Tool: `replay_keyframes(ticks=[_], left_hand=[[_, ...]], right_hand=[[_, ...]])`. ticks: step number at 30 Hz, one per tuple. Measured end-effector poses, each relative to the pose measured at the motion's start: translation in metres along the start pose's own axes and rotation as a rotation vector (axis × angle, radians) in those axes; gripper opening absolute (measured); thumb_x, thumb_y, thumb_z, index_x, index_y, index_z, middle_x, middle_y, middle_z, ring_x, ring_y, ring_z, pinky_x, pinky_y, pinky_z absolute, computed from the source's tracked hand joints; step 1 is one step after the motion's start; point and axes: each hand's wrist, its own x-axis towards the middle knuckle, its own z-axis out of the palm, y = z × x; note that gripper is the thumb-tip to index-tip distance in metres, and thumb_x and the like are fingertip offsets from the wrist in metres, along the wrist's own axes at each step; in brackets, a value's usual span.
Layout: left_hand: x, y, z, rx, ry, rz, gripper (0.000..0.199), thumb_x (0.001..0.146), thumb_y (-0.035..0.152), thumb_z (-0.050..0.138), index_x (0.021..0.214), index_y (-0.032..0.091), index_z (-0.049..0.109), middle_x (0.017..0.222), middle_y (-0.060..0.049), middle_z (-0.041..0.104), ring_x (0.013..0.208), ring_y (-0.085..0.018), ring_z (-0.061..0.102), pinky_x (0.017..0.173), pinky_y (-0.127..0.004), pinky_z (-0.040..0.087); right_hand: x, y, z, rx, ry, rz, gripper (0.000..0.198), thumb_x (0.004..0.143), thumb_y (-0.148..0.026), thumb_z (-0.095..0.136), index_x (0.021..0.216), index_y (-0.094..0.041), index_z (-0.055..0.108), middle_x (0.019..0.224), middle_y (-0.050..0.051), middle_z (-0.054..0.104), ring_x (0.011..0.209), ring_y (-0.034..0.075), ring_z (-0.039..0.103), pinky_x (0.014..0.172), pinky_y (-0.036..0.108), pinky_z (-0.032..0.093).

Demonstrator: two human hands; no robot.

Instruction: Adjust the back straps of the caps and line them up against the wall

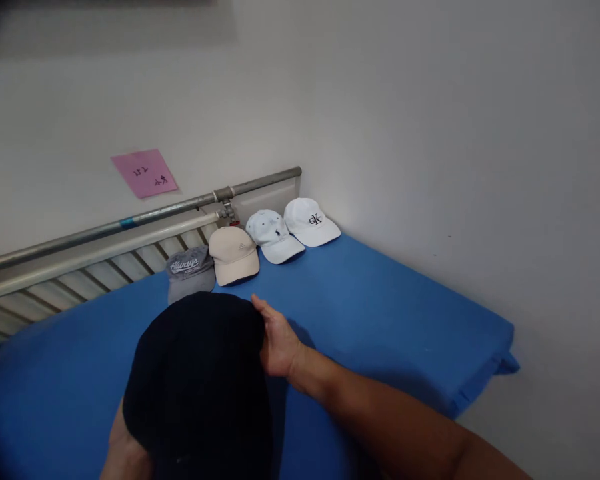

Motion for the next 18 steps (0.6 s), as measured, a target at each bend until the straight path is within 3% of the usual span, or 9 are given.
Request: replay_keyframes(ticks=[4,9,15,18], left_hand=[[0.004,0.004,0.002,-0.085,-0.015,0.028,0.029,0.091,0.034,0.045,0.092,0.027,0.074,0.078,-0.001,0.075,0.082,-0.014,0.069,0.084,-0.023,0.051],[0.001,0.007,0.020,-0.181,-0.015,0.037,0.040,0.094,0.038,0.037,0.106,0.020,0.071,0.095,-0.006,0.075,0.095,-0.017,0.068,0.096,-0.029,0.047],[0.001,0.011,0.032,-0.292,0.312,0.133,0.029,0.091,0.029,0.048,0.091,0.016,0.074,0.075,-0.004,0.075,0.071,-0.015,0.071,0.087,-0.030,0.053],[0.002,0.013,0.027,-0.256,0.307,0.178,0.029,0.092,0.029,0.046,0.095,0.018,0.073,0.082,-0.003,0.076,0.079,-0.015,0.071,0.088,-0.028,0.053]], right_hand=[[0.008,0.007,-0.002,-0.014,0.130,-0.067,0.040,0.087,-0.046,0.050,0.087,-0.011,0.070,0.076,0.006,0.072,0.076,0.017,0.068,0.087,0.032,0.046],[0.013,0.008,-0.004,-0.001,0.206,-0.095,0.031,0.085,-0.040,0.056,0.093,-0.013,0.069,0.079,0.005,0.073,0.074,0.016,0.067,0.086,0.031,0.047],[0.014,0.010,-0.003,-0.090,0.123,-0.166,0.031,0.088,-0.041,0.050,0.098,-0.017,0.066,0.080,0.003,0.072,0.080,0.017,0.067,0.087,0.035,0.045],[0.019,0.016,-0.007,-0.122,0.167,-0.184,0.023,0.087,-0.036,0.053,0.092,-0.018,0.066,0.074,0.000,0.071,0.076,0.016,0.066,0.084,0.033,0.046]])
